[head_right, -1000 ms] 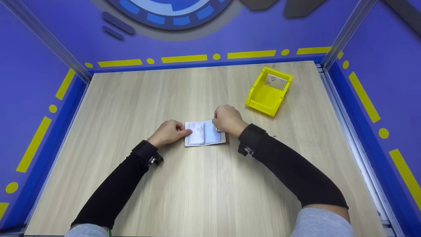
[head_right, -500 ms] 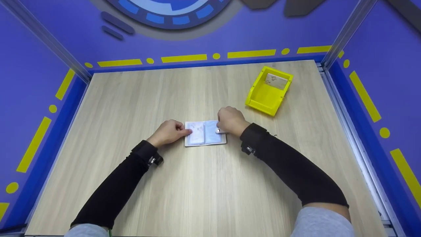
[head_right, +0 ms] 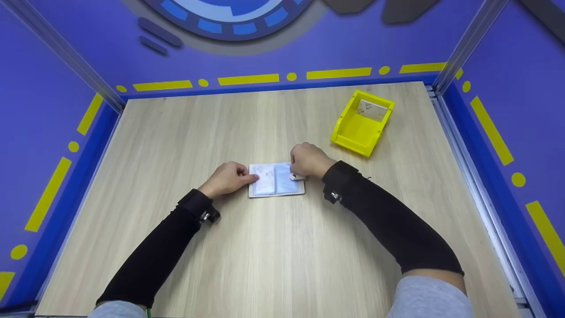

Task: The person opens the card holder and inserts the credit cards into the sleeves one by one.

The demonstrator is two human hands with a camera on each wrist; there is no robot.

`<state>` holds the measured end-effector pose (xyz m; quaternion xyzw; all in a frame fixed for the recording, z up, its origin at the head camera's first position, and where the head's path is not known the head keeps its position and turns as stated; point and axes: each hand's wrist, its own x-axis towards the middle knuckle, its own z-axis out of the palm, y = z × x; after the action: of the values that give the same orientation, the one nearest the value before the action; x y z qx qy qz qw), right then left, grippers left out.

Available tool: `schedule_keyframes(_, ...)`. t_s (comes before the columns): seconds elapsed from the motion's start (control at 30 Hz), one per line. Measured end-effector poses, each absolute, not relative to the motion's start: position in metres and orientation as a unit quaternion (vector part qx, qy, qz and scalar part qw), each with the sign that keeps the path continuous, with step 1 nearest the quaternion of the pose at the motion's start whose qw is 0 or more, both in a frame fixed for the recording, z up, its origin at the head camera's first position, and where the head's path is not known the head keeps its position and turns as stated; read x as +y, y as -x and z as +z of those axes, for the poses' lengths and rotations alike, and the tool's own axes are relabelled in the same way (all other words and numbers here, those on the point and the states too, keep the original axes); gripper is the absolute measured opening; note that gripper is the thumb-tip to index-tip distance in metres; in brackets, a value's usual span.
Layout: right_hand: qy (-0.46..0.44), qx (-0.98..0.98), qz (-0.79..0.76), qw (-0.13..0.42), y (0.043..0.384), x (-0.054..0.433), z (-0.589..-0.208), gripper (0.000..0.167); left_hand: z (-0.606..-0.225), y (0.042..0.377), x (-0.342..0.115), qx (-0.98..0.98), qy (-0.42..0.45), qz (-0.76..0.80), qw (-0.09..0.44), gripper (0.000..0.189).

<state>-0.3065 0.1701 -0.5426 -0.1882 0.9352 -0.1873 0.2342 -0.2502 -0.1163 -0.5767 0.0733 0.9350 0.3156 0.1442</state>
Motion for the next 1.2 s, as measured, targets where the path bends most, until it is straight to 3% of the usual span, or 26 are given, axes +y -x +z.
schedule_keyframes(0.47, 0.2, 0.929, -0.236, 0.204, 0.307, 0.172, -0.54, 0.022, -0.579, 0.252, -0.116, 0.935, -0.071, 0.314, 0.146, 0.047)
schedule_keyframes(0.97, 0.101, 0.87, -0.391, 0.281, 0.306, 0.142, -0.527, 0.025, -0.579, 0.252, -0.115, 0.936, -0.073, 0.313, 0.145, 0.046)
schedule_keyframes(1.2, 0.085, 0.869, -0.405, 0.271, 0.305, 0.123, -0.529, 0.028, -0.578, 0.251, -0.115, 0.934, -0.077, 0.322, 0.136, 0.04)
